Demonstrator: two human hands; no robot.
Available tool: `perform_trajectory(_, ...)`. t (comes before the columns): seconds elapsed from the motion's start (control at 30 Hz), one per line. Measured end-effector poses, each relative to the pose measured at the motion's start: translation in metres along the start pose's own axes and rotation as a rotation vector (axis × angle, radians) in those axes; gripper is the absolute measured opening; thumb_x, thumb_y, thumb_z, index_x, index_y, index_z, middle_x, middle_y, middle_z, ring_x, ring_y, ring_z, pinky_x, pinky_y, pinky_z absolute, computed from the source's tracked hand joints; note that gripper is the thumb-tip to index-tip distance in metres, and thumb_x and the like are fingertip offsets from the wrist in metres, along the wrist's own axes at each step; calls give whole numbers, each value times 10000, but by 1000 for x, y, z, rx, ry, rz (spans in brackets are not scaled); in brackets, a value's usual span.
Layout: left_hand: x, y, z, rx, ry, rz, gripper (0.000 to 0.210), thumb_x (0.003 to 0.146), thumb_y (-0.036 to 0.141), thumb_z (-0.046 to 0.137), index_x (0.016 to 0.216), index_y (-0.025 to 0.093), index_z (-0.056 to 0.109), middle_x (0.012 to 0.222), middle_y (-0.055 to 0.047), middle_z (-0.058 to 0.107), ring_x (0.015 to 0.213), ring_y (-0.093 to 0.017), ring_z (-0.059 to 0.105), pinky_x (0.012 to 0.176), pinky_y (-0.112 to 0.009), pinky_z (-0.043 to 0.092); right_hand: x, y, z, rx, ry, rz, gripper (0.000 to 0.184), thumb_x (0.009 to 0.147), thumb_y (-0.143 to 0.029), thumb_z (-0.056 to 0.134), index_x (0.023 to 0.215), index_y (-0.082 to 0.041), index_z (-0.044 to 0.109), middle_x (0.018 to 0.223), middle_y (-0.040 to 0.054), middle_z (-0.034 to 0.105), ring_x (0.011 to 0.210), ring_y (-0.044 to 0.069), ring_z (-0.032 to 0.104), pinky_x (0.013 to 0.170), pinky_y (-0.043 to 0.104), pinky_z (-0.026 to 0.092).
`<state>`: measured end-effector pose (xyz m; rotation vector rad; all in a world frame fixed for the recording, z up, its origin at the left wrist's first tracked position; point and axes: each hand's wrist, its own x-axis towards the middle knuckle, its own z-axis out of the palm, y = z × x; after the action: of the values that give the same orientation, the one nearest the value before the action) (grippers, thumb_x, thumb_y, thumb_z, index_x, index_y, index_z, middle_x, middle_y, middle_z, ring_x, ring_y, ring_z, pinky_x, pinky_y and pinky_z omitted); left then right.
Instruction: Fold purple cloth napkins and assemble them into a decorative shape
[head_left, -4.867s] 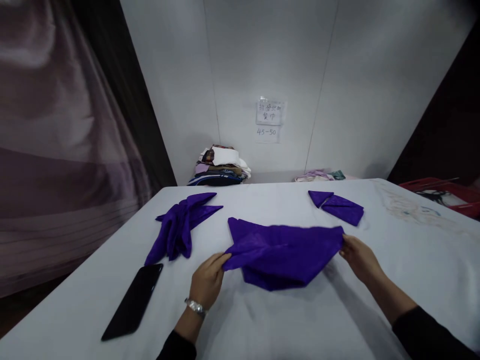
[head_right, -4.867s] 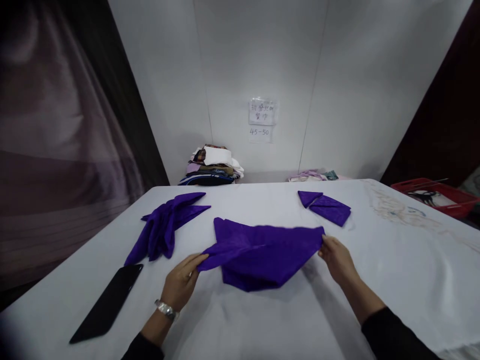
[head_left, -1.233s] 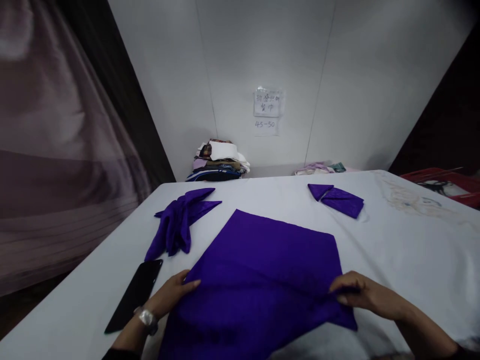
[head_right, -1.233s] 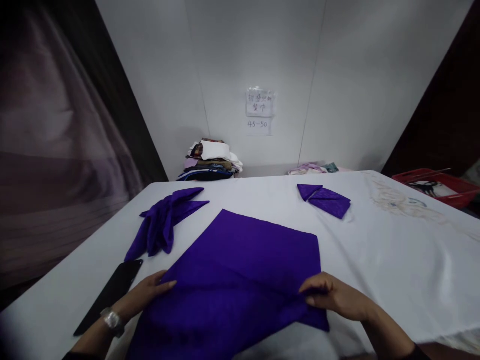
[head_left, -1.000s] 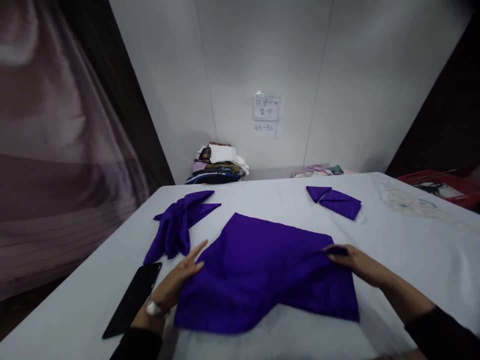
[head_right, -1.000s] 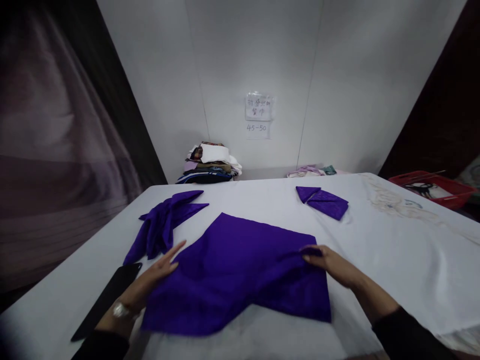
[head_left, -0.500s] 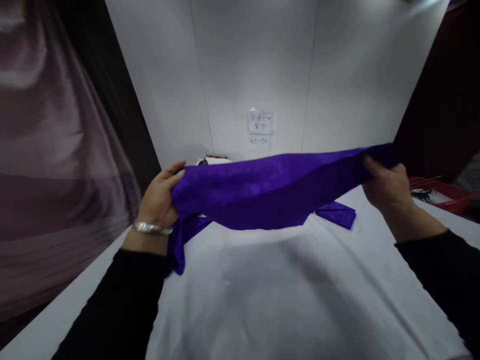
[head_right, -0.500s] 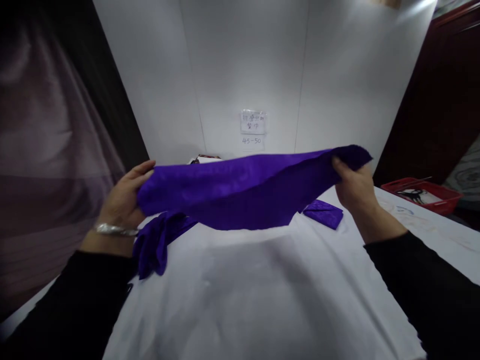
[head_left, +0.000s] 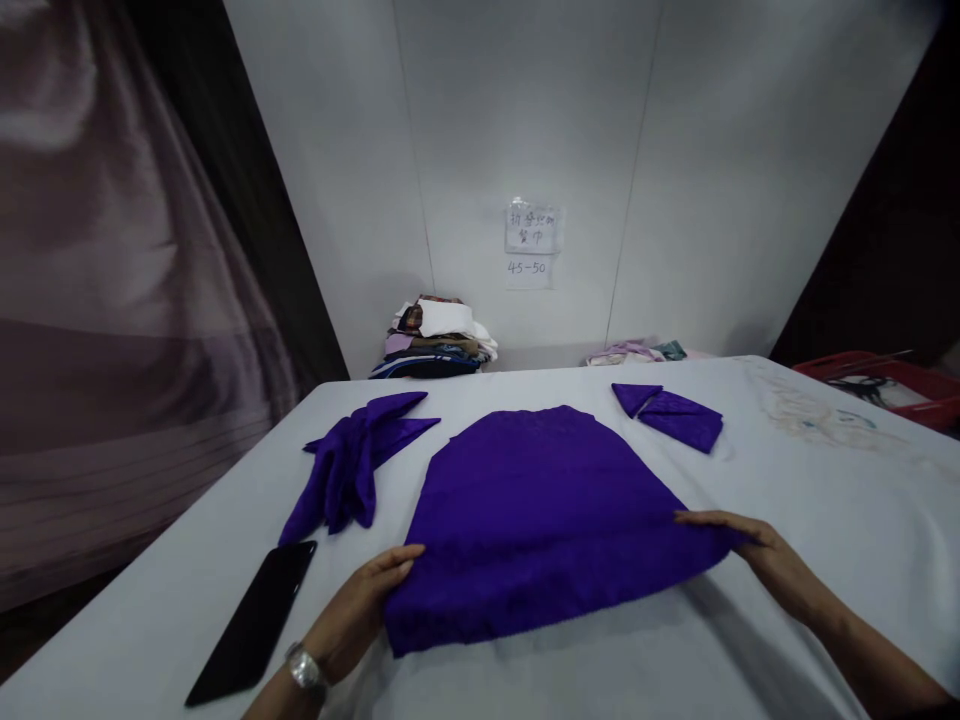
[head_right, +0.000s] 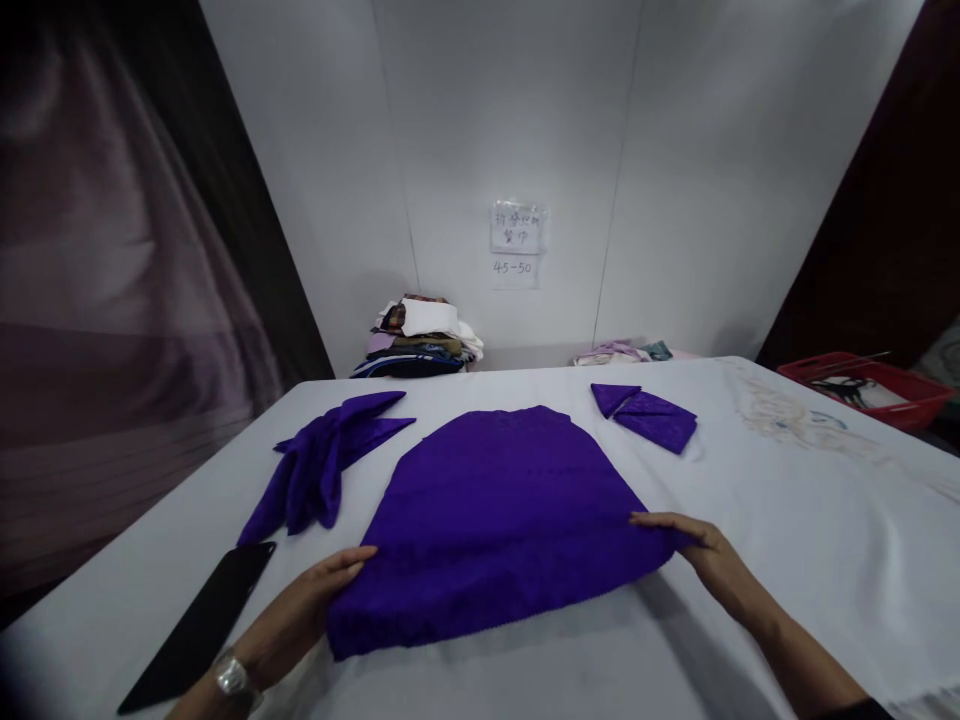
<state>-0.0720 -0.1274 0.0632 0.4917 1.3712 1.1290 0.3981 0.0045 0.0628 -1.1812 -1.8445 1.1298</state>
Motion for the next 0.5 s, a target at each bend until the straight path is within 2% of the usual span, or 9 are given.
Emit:
perform_trajectory(0.13, 4, -31, -6, 8, 7, -58, 410, 540, 342, 756, 903, 182, 653, 829, -25, 680, 732, -163, 604, 679, -265, 459, -13, 14, 5, -14, -61, 52, 450, 756, -569, 506, 964, -224, 705, 1134, 83, 627, 1093, 313, 532, 976, 466, 374)
perform_trajectory(0.23, 1, -43, -10, 48, -11, -62, 352, 540, 336, 755, 843, 183, 662, 753, -8, 674, 684, -152, 594, 662, -255, 446, -24, 22, 0, -36, -105, 121, 405, 741, -543, 525, 921, -236, 718, 1056, 81, 665, 1029, 316, 568, 941, 454, 408)
perform_trajectory(0.33, -10, -43, -9, 48, -68, -70, 300, 574, 332, 743, 826, 188, 665, 722, 7, 663, 648, -141, 585, 634, -241, 431, -33, 29, -7, -33, -93, 198, 331, 712, -468, 576, 905, -242, 720, 1031, 67, 673, 1003, 309, 577, 927, 421, 419)
perform_trajectory(0.4, -20, -37, -7, 28, -143, -88, 280, 610, 326, 728, 849, 193, 668, 747, 1, 666, 667, -146, 592, 650, -245, 432, -38, 33, -12, 15, -84, 246, 335, 715, -439, 566, 932, -230, 712, 990, 68, 682, 943, 298, 599, 864, 397, 460)
perform_trajectory(0.5, -28, -32, -5, 20, -227, -112, 253, 653, 327, 707, 863, 189, 680, 800, -21, 680, 715, -158, 603, 677, -250, 435, -40, 36, -16, 83, -66, 305, 364, 731, -444, 544, 965, -211, 698, 759, 50, 689, 725, 246, 623, 691, 351, 504)
